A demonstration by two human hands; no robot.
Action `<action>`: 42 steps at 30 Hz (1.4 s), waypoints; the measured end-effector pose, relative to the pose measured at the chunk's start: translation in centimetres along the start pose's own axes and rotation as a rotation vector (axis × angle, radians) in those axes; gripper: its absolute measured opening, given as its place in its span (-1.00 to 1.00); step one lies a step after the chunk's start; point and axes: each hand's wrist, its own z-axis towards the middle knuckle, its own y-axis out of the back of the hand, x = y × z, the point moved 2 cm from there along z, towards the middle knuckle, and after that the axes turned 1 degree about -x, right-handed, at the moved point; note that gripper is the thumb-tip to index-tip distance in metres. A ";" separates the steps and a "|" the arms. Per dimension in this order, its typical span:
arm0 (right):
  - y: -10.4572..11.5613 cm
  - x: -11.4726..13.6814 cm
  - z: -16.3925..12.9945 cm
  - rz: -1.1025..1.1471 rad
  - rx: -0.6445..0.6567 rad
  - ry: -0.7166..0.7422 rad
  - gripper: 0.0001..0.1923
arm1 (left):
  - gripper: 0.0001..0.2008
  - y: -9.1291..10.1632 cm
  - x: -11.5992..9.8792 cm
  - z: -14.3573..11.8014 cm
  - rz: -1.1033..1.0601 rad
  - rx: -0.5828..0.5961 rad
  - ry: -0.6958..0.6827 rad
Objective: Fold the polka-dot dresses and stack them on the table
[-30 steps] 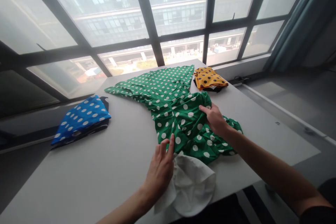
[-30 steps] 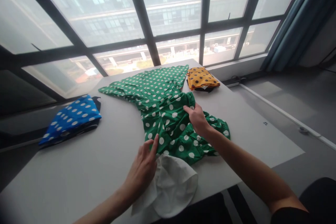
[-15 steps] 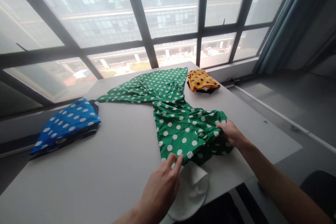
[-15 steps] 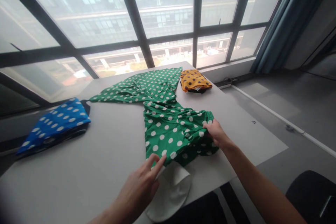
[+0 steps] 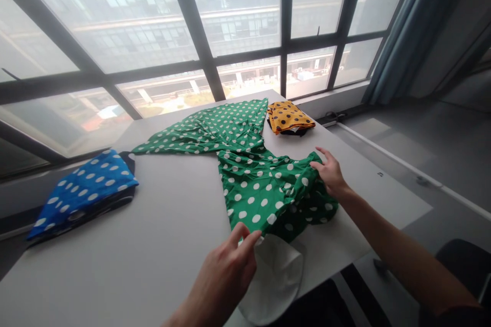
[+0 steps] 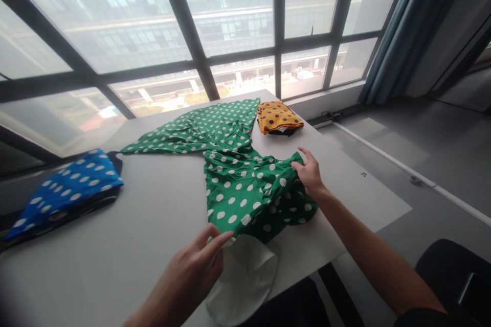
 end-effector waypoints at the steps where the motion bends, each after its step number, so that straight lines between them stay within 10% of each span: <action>1: 0.4 0.8 -0.2 -0.017 0.022 0.069 -0.22 | -0.54 0.2 0.0 0.1 -0.001 -0.030 -0.020; 7: 4.3 2.1 -2.5 -0.315 -0.034 0.351 -0.62 | -0.53 -0.1 -0.2 -0.4 -0.043 -0.027 -0.071; 13: 7.6 -4.7 -3.3 -0.491 0.076 0.061 -0.53 | -0.53 -2.0 -0.2 -0.7 -0.116 0.116 0.001; 30: 7.5 -6.3 -3.1 -0.782 0.025 0.330 -0.52 | -0.65 -0.2 -0.9 -1.5 -0.934 0.486 0.191; 35: 6.6 -3.4 -5.2 -0.953 -0.092 0.562 -0.63 | -0.69 1.7 1.0 -1.7 -0.877 0.567 0.313; 42: 0.6 0.9 -13.8 -0.816 0.750 0.890 -0.67 | -0.29 1.5 -0.5 -2.5 -0.352 0.479 -0.027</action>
